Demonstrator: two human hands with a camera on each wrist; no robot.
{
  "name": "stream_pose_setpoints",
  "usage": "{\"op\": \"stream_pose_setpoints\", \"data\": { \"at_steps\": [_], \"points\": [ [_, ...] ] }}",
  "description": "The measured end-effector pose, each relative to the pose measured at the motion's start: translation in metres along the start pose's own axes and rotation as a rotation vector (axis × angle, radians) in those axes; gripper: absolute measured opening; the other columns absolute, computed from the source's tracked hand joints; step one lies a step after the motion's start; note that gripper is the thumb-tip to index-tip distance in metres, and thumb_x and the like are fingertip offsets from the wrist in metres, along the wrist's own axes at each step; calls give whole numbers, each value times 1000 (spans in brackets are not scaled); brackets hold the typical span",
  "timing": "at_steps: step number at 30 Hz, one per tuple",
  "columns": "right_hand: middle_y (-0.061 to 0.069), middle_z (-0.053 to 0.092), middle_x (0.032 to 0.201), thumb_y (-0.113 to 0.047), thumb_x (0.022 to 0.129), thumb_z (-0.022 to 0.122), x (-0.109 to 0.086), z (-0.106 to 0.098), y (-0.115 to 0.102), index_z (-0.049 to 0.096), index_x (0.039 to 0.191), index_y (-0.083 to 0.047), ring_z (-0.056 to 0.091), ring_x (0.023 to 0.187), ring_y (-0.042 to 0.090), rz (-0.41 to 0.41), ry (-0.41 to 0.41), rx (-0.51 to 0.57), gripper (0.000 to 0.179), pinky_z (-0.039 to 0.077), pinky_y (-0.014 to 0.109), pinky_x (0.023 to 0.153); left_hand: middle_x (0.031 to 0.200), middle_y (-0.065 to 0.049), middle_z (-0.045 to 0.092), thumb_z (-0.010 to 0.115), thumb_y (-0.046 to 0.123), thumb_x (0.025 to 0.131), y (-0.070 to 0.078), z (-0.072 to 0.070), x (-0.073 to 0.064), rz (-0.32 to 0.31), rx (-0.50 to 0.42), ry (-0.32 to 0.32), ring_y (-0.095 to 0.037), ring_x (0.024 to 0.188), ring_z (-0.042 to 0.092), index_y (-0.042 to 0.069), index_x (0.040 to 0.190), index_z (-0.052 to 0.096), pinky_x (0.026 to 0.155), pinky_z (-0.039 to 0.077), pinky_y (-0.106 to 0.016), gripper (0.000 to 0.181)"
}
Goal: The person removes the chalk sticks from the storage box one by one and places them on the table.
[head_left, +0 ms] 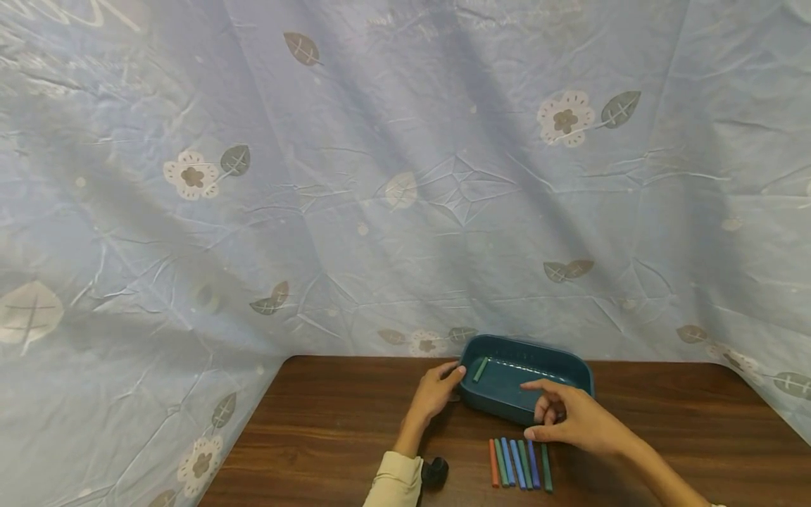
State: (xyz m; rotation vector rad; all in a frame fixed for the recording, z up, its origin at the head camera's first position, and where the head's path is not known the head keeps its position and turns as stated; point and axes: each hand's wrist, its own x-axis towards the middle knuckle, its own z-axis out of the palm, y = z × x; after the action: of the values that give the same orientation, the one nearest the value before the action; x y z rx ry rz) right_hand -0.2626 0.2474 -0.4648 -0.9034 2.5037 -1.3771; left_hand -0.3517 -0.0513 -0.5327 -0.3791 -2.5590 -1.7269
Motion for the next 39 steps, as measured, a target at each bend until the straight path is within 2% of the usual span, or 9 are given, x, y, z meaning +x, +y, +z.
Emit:
{"op": "stream_pose_setpoints", "data": {
  "at_steps": [2,7,13,17,20,24,29,35,39],
  "points": [
    [0,68,94,-27,97,83,5,-1,0,48,155,2,65,77,8,-8,20,-17,74,55,26,71,141,-18,71,60,44,109,0,0,0,3,7,2,-36,131,67,6,145,68,113,54,-57,52],
    [-1,70,94,-28,96,83,21,-4,1,49,155,-1,67,78,10,-21,52,-35,73,57,27,74,137,-18,73,62,43,109,-1,-1,0,-1,-17,-2,-32,119,74,6,145,68,108,58,-53,52],
    [7,70,97,-23,97,82,42,-11,8,46,157,2,68,80,16,-18,70,40,75,60,29,73,133,-20,75,64,40,108,-1,-1,-1,-11,-74,-7,-28,106,79,4,145,67,97,65,-47,51],
    [11,70,100,-22,98,81,56,-14,13,42,159,3,68,81,18,14,82,88,77,60,32,74,131,-21,75,65,38,108,-2,-1,-2,-14,-125,-19,-30,103,80,3,145,66,91,67,-45,51],
    [11,71,104,-26,99,81,67,-17,18,43,160,-3,67,84,19,71,99,100,76,59,34,75,130,-23,75,65,37,109,-2,0,-2,-15,-161,-27,-33,103,80,2,146,65,90,67,-46,51],
    [11,71,109,-33,99,79,80,-19,25,42,162,-8,69,97,29,140,107,104,77,59,41,81,128,-24,75,64,35,109,-1,0,-1,-11,-166,-26,-33,104,80,1,146,65,88,67,-48,50],
    [11,72,112,-37,100,78,93,-21,32,39,164,-7,64,106,45,175,106,131,81,57,48,89,130,-19,76,63,34,109,1,1,-1,2,-98,-6,-29,112,76,1,144,67,95,65,-48,48],
    [9,73,116,-38,100,78,107,-23,45,37,165,-6,66,106,39,190,115,134,82,57,43,89,136,-15,74,61,37,110,0,1,2,-5,-34,6,-31,128,69,6,143,69,109,58,-52,46],
    [13,73,121,-37,101,77,114,-21,53,37,165,-6,66,108,38,194,124,154,83,58,45,89,138,-13,74,61,40,109,-1,0,1,-18,-22,12,-34,133,66,10,143,70,113,53,-58,46]
  ]
}}
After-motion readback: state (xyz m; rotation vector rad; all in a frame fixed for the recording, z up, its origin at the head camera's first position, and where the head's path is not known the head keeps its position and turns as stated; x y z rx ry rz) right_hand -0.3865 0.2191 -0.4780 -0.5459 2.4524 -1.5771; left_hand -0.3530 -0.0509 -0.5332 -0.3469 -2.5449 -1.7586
